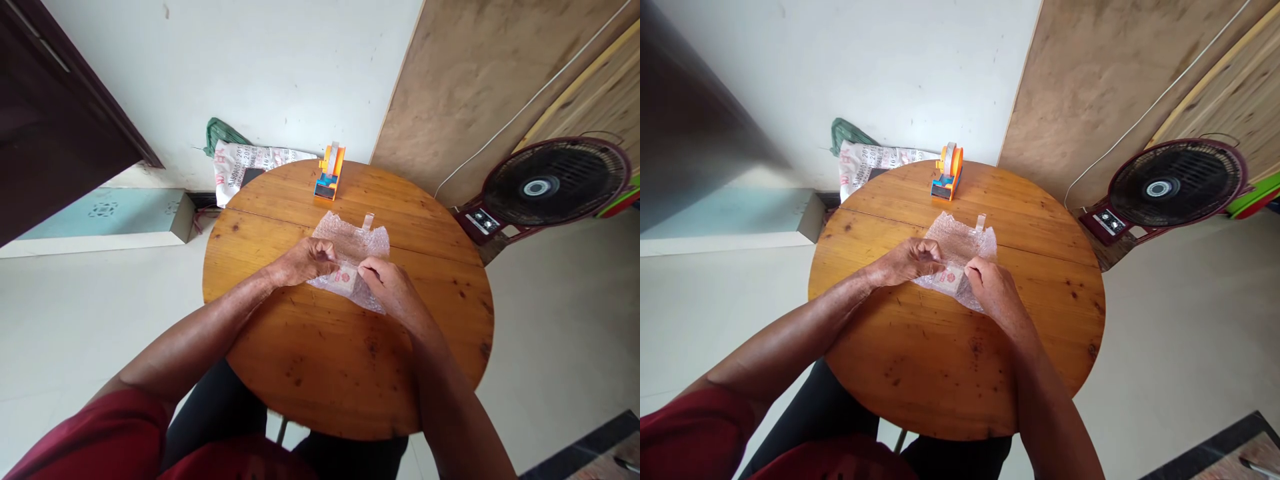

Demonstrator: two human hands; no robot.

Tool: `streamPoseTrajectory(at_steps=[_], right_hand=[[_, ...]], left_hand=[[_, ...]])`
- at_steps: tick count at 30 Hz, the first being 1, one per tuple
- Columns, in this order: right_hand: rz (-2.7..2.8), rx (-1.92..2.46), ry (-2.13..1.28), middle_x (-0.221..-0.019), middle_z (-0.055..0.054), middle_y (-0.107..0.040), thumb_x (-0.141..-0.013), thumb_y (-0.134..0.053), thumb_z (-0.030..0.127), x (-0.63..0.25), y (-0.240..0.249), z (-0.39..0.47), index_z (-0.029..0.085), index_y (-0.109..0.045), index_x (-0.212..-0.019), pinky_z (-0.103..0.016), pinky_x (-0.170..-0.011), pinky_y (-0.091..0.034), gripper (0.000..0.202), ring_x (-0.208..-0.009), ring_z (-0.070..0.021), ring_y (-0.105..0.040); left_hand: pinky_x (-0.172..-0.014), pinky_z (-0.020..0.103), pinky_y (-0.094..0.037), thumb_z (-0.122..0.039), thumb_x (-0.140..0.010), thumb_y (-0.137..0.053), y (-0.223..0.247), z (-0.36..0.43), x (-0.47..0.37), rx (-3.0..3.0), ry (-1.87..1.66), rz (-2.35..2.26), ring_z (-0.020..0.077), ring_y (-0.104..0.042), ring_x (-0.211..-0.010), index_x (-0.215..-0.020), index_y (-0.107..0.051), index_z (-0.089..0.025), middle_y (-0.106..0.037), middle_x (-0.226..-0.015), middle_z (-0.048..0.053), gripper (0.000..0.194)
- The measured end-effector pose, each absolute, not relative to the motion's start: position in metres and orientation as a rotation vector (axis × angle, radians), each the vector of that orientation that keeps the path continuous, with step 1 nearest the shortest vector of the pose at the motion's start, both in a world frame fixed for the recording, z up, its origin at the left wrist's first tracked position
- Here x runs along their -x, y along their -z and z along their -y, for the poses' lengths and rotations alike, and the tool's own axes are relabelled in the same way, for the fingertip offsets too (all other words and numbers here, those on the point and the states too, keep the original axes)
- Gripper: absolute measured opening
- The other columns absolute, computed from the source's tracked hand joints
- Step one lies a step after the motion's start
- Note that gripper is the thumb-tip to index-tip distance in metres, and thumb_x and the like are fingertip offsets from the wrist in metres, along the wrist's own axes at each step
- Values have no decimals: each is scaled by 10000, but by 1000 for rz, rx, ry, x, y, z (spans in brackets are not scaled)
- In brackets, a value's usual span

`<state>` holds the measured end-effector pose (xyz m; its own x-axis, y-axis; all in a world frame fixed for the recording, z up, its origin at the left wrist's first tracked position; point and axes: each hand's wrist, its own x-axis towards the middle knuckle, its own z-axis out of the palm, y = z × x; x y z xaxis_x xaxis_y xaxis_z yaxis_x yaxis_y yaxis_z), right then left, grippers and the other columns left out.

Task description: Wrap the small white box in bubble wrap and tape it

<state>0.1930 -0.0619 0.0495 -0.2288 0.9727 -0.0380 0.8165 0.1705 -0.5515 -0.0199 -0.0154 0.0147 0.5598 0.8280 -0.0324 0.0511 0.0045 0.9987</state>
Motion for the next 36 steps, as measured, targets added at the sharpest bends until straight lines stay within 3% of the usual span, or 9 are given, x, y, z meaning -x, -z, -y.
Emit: streamPoseTrajectory(at_steps=[26,36], right_hand=[[2090,1707,-584,-747,-18,-665,-896,-484,277,-192,-49,63,211,-662,-839,-272,-645,-356,199,-674,-165,-556],[2115,1739,-489,-776,-29,-688,-899,-515,265,-191,-46,63,221,-666,-874,-282,-662,-379,160,-701,-184,-590]], left_hand=[[-509,189,-331,-355,-723,-735,-15,17,19,-1496,-741,-844,61,-454,-551,-713,-560,-143,-560,-645,-30,275],[-514,189,-349,-408,-702,-781,-18,18,17,-1442,-710,-819,62,-484,-554,-694,-542,-150,-665,-711,4,351]])
